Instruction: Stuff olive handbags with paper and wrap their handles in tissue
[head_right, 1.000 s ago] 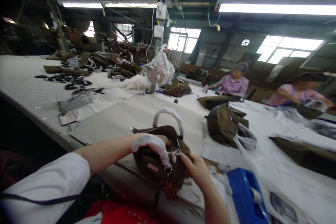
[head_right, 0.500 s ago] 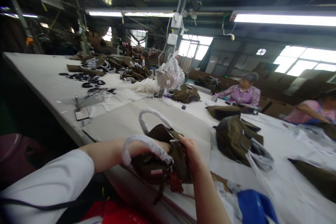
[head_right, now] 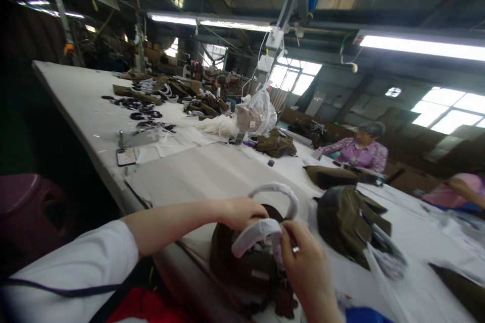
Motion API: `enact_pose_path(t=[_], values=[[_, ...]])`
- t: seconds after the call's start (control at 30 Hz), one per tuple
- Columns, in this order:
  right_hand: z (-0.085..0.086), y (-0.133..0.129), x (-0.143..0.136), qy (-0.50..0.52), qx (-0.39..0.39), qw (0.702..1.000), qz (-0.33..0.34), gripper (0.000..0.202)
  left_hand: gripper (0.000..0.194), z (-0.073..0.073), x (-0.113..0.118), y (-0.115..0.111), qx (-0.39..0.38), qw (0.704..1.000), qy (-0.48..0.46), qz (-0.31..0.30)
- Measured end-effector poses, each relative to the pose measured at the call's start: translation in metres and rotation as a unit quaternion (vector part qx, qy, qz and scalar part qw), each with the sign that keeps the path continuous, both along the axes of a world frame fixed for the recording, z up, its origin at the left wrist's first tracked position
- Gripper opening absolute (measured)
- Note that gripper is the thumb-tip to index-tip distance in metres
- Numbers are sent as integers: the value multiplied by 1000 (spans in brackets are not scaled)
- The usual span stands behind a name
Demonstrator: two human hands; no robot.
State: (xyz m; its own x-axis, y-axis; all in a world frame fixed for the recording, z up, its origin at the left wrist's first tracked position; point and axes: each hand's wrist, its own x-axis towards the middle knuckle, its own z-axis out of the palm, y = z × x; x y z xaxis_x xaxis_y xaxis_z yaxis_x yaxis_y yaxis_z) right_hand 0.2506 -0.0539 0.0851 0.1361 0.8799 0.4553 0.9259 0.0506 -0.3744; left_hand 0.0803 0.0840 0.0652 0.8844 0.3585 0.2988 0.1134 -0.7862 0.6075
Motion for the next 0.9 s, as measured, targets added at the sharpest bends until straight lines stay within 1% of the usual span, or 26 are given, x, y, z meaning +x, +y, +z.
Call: enact_pose_path(t=[0.03, 0.07, 0.1, 0.13, 0.17, 0.2, 0.23, 0.27, 0.3, 0.33, 0.37, 0.4, 0.43, 0.47, 0.5, 0.57, 0.63, 0.7, 0.77, 0.8, 0.83, 0.9], values=[[-4, 7, 1, 18, -43, 999, 24, 37, 18, 3, -16, 0, 10, 999, -31, 2], [-8, 15, 3, 43, -84, 995, 41, 40, 22, 3, -34, -1, 4, 997, -78, 26], [-13, 24, 7, 82, -130, 986, 57, 43, 23, -2, -51, -4, -15, 988, -132, 72], [-17, 33, 11, 139, -180, 971, 77, 46, 24, -11, -66, -7, -34, 974, -181, 129], [-20, 41, 16, 207, -229, 946, 99, 47, 26, -25, -80, -12, -50, 956, -221, 186], [-21, 47, 20, 278, -271, 914, 121, 47, 30, -41, -91, -17, -65, 937, -252, 234], [-21, 52, 23, 342, -303, 878, 141, 46, 35, -61, -99, -22, -82, 921, -273, 265], [-19, 55, 25, 391, -326, 846, 159, 44, 41, -80, -104, -28, -98, 913, -282, 277], [-16, 58, 24, 418, -340, 824, 177, 44, 48, -100, -107, -34, -113, 914, -276, 275], [-13, 60, 22, 423, -345, 814, 199, 46, 58, -117, -106, -39, -122, 917, -266, 272], [-10, 62, 17, 412, -347, 814, 219, 47, 70, -131, -104, -44, -133, 921, -252, 265], [-9, 64, 12, 391, -348, 819, 237, 46, 82, -141, -100, -49, -151, 925, -240, 252], [-11, 67, 6, 360, -352, 826, 253, 44, 92, -147, -95, -53, -174, 927, -233, 235], [-15, 70, 0, 328, -362, 831, 265, 41, 97, -150, -90, -55, -201, 927, -231, 216], [-23, 72, -5, 299, -377, 833, 273, 40, 99, -149, -84, -57, -227, 924, -234, 198], [-45, 77, -13, 245, -411, 832, 280, 41, 96, -143, -74, -57, -260, 916, -251, 173], [-67, 78, -19, 190, -416, 843, 285, 37, 91, -136, -67, -55, -262, 912, -269, 166], [-82, 77, -24, 144, -396, 857, 298, 29, 88, -132, -63, -53, -247, 910, -287, 167], [-87, 74, -28, 126, -380, 861, 313, 21, 84, -132, -61, -52, -226, 912, -292, 180], [-87, 73, -30, 127, -376, 862, 316, 18, 79, -133, -61, -51, -215, 913, -288, 192], [-86, 73, -31, 131, -373, 864, 311, 16, 71, -134, -60, -51, -203, 916, -280, 204], [-82, 74, -33, 146, -356, 880, 279, 16, 50, -135, -59, -47, -181, 925, -252, 220]])
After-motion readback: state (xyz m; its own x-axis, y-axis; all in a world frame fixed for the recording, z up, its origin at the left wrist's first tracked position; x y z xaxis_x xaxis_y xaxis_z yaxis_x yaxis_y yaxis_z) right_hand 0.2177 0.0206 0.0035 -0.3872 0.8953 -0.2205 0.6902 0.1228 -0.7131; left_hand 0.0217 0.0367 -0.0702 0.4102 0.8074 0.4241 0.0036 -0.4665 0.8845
